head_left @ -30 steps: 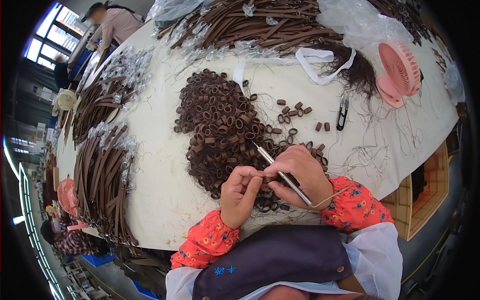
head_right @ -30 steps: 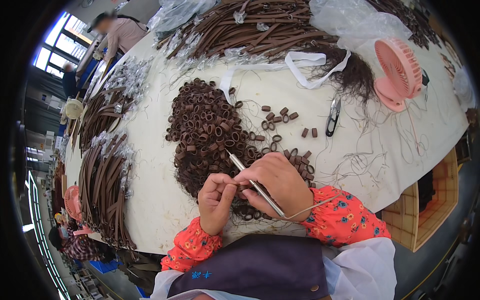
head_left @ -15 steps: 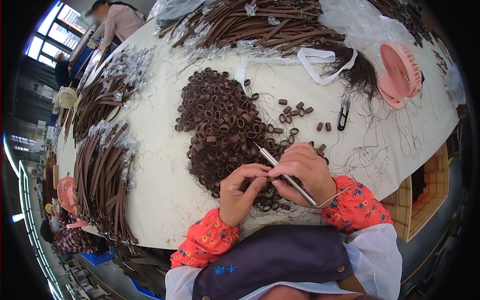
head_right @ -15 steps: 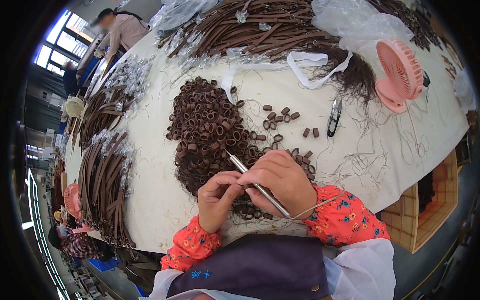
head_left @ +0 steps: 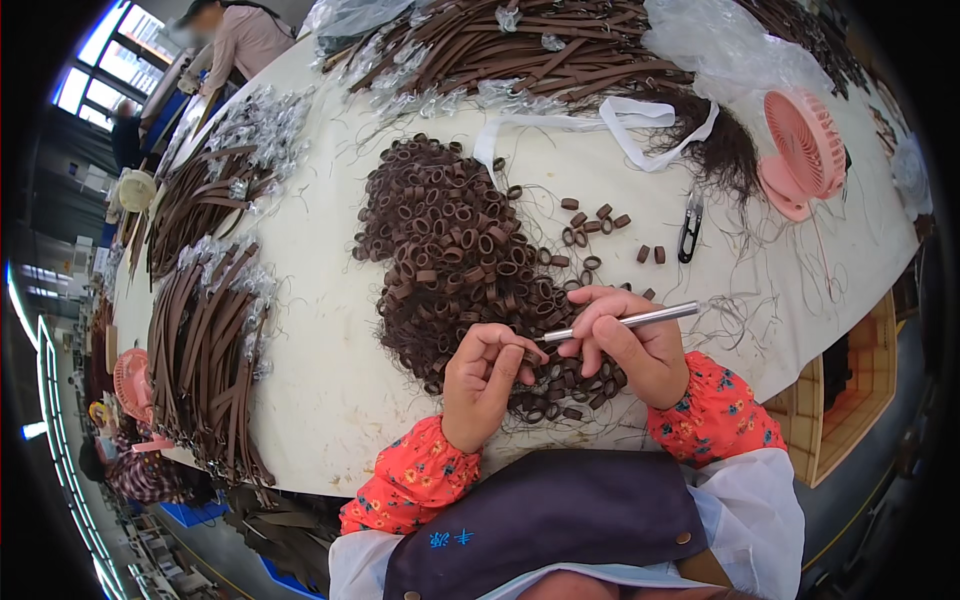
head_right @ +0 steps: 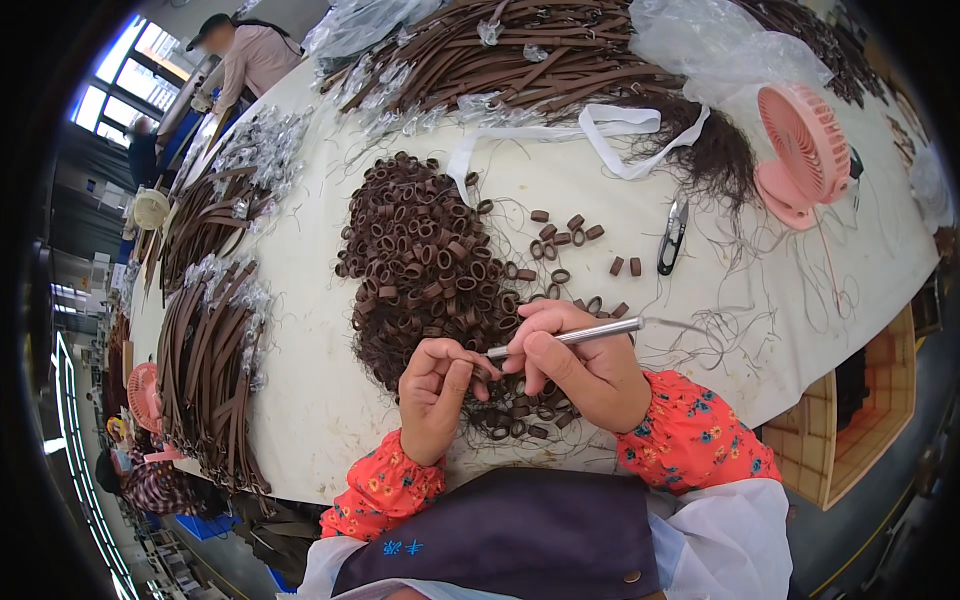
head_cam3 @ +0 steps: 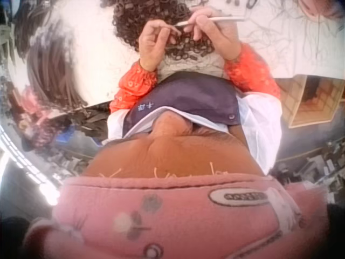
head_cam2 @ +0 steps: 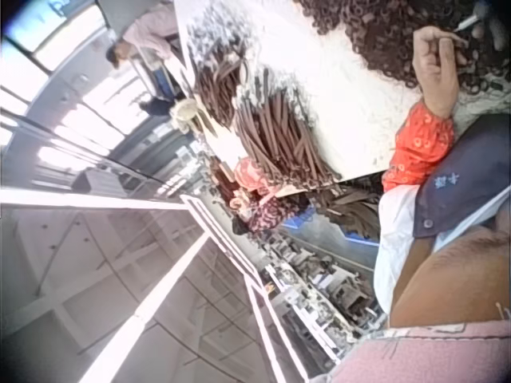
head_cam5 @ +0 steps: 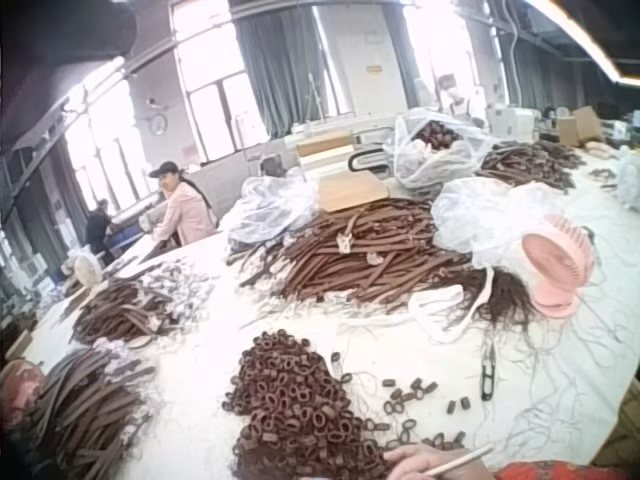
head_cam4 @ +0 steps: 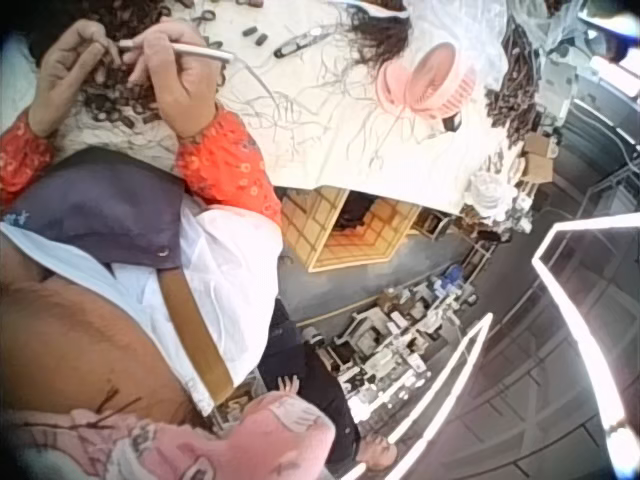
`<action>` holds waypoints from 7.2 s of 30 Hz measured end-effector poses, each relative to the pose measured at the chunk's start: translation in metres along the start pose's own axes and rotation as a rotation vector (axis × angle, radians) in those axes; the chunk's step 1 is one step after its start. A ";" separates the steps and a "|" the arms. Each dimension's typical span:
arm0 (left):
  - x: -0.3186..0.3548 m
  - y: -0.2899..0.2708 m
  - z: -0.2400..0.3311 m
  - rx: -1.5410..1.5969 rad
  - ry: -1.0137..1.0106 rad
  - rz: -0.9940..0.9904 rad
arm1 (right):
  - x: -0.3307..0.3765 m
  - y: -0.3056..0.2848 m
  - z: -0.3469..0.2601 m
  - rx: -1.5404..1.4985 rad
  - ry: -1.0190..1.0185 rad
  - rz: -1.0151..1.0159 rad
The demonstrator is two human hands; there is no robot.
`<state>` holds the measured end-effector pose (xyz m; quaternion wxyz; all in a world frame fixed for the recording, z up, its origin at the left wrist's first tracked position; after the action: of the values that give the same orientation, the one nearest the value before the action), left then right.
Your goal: The person uses a metal tool to manipulate small brown cylindrical objects and dark hair strands on a white table. They repeatedly insert the tool into the objects and adjust the hair, working on a pile of similar items.
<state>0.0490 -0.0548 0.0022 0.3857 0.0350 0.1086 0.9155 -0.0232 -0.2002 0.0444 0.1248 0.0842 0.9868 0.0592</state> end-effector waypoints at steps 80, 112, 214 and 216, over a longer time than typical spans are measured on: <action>-0.001 -0.004 -0.010 0.296 -0.197 0.047 | 0.002 0.004 0.000 -0.038 0.034 -0.020; 0.007 0.008 0.013 -0.337 0.080 -0.110 | -0.006 0.017 0.004 0.234 0.047 -0.076; 0.011 0.007 0.027 -0.630 0.351 0.057 | -0.002 0.015 -0.008 0.449 -0.169 0.050; 0.006 0.005 0.026 -0.375 0.297 0.083 | -0.002 0.015 -0.011 0.500 -0.209 0.044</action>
<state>0.0452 -0.0489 0.0285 0.3273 -0.1678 -0.0093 0.9299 -0.0217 -0.1873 0.0578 0.1999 0.1395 0.9505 -0.1926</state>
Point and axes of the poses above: each hand's wrist, its own x-axis away from the middle knuckle, its own y-axis out of the palm, z = x × y, the point moved 8 cm from there along -x, towards the middle knuckle
